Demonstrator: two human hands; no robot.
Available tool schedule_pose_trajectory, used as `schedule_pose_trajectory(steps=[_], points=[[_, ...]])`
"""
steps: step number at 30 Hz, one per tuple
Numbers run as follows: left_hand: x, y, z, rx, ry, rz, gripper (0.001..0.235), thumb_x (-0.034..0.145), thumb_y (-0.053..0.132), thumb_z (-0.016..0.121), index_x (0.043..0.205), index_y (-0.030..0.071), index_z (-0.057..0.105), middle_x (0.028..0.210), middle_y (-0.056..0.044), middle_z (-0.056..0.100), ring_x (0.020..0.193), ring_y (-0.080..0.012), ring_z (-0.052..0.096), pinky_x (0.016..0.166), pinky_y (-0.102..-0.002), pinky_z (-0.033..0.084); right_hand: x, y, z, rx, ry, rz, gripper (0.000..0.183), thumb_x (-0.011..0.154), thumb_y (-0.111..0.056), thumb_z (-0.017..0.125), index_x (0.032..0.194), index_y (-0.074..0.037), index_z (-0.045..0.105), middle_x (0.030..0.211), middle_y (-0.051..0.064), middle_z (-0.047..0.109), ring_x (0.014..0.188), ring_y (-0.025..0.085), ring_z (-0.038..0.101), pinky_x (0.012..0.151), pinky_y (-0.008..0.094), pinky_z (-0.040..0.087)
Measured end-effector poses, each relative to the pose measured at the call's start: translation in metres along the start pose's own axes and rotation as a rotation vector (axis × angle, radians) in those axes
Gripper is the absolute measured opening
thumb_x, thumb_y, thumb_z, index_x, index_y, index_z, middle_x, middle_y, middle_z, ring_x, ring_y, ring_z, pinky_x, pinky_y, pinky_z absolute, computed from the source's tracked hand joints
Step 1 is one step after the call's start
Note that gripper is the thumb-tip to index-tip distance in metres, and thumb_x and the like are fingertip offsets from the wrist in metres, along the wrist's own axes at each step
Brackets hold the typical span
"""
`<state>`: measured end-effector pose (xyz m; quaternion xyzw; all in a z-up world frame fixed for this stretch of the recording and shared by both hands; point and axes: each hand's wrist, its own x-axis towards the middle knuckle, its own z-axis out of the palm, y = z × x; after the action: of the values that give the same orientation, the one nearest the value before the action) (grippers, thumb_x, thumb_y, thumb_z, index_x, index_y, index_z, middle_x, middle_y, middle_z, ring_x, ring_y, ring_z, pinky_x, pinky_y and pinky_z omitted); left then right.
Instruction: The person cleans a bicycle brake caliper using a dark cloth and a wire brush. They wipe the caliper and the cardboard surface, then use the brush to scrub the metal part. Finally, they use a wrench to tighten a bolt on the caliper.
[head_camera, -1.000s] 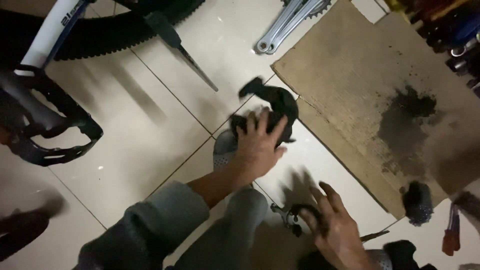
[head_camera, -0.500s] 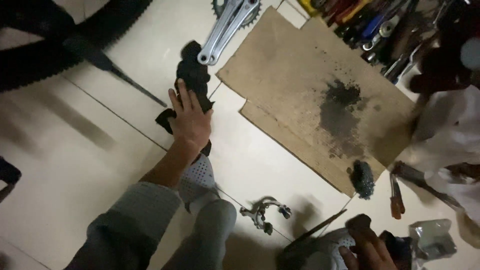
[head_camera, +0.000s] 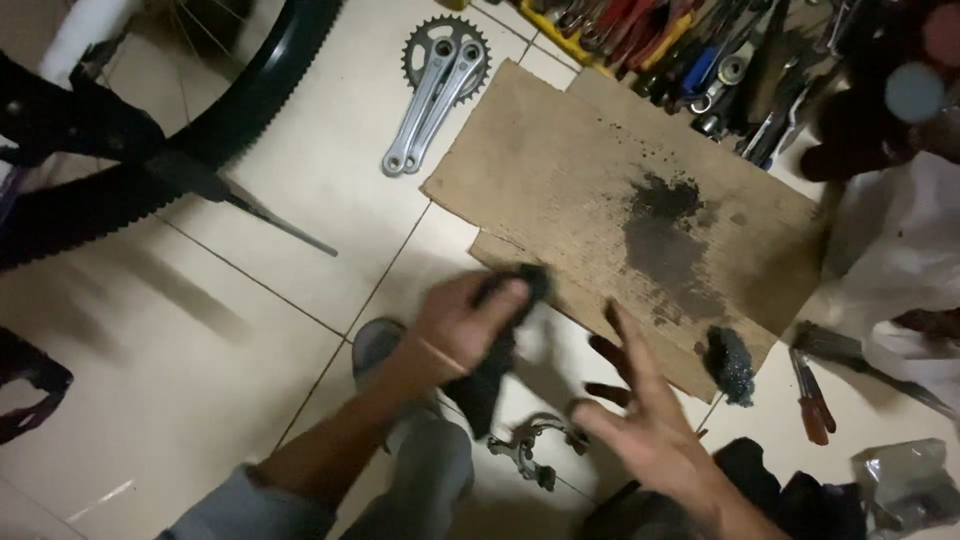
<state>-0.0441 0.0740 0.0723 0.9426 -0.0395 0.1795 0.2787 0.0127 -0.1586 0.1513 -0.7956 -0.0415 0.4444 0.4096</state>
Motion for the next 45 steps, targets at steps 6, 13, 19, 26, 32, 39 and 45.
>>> schedule_pose_trajectory(steps=[6,13,19,26,32,39,45], points=[[0.077,0.073,-0.027,-1.078,-0.611,-0.992,0.073,0.079,0.068,0.041,0.130,0.022,0.065,0.129,-0.010,0.073,0.116,-0.0281,0.069,0.097,-0.038,0.053,0.019,-0.032,-0.001,0.656,0.160,0.014,0.063,0.072,-0.005,0.074,0.132,-0.007,0.056,0.118,0.021,0.071,0.105,0.038,0.072,0.083,0.057,0.068],[0.061,0.074,0.074,-1.863,-0.251,-1.444,0.054,0.095,0.064,0.051,0.114,0.018,0.070,0.114,-0.010,0.073,0.098,-0.0253,0.069,0.075,-0.036,0.056,0.019,-0.019,-0.025,-0.046,0.412,-0.419,0.091,0.066,-0.022,0.083,0.146,-0.009,0.041,0.140,0.017,0.054,0.130,0.033,0.053,0.109,0.046,0.043],[0.078,0.085,0.045,-1.922,-0.243,-1.376,0.054,0.090,0.062,0.054,0.124,0.021,0.062,0.126,-0.009,0.067,0.112,-0.0247,0.065,0.089,-0.040,0.056,0.011,-0.026,-0.041,-0.040,0.612,-0.295,0.069,0.072,-0.023,0.084,0.133,-0.005,0.058,0.111,0.013,0.066,0.095,0.022,0.062,0.081,0.033,0.051],[0.046,0.098,0.052,-2.001,-0.239,-1.484,0.042,0.090,0.043,0.070,0.116,0.009,0.069,0.112,-0.012,0.073,0.095,-0.0226,0.068,0.078,-0.036,0.057,0.028,0.032,-0.050,-0.270,0.635,-0.486,0.055,0.084,-0.024,0.081,0.132,-0.003,0.064,0.122,0.017,0.061,0.115,0.028,0.059,0.101,0.036,0.044],[0.028,0.090,0.060,-2.082,-0.656,-1.234,0.074,0.095,0.070,0.044,0.146,0.016,0.054,0.141,-0.013,0.060,0.121,-0.0263,0.060,0.096,-0.042,0.052,0.002,0.015,-0.011,-0.063,0.406,-0.457,0.089,0.074,-0.026,0.079,0.150,-0.003,0.037,0.142,0.020,0.054,0.128,0.033,0.055,0.107,0.043,0.047],[-0.079,0.006,0.158,-2.127,-0.406,-1.325,0.053,0.094,0.045,0.064,0.138,0.016,0.061,0.123,-0.018,0.070,0.105,-0.0350,0.069,0.088,-0.055,0.057,0.013,0.059,-0.013,-0.060,0.063,-0.260,0.074,0.077,-0.029,0.069,0.142,-0.009,0.040,0.126,0.011,0.065,0.118,0.024,0.063,0.102,0.036,0.049],[-0.015,0.021,0.082,-1.207,-0.339,-1.665,0.053,0.096,0.053,0.059,0.124,0.009,0.052,0.111,-0.006,0.048,0.106,-0.0238,0.056,0.100,-0.042,0.044,0.070,0.116,0.036,-0.725,0.005,-0.624,0.081,0.077,-0.022,0.081,0.149,-0.017,0.043,0.135,0.024,0.051,0.122,0.046,0.056,0.089,0.056,0.055]])
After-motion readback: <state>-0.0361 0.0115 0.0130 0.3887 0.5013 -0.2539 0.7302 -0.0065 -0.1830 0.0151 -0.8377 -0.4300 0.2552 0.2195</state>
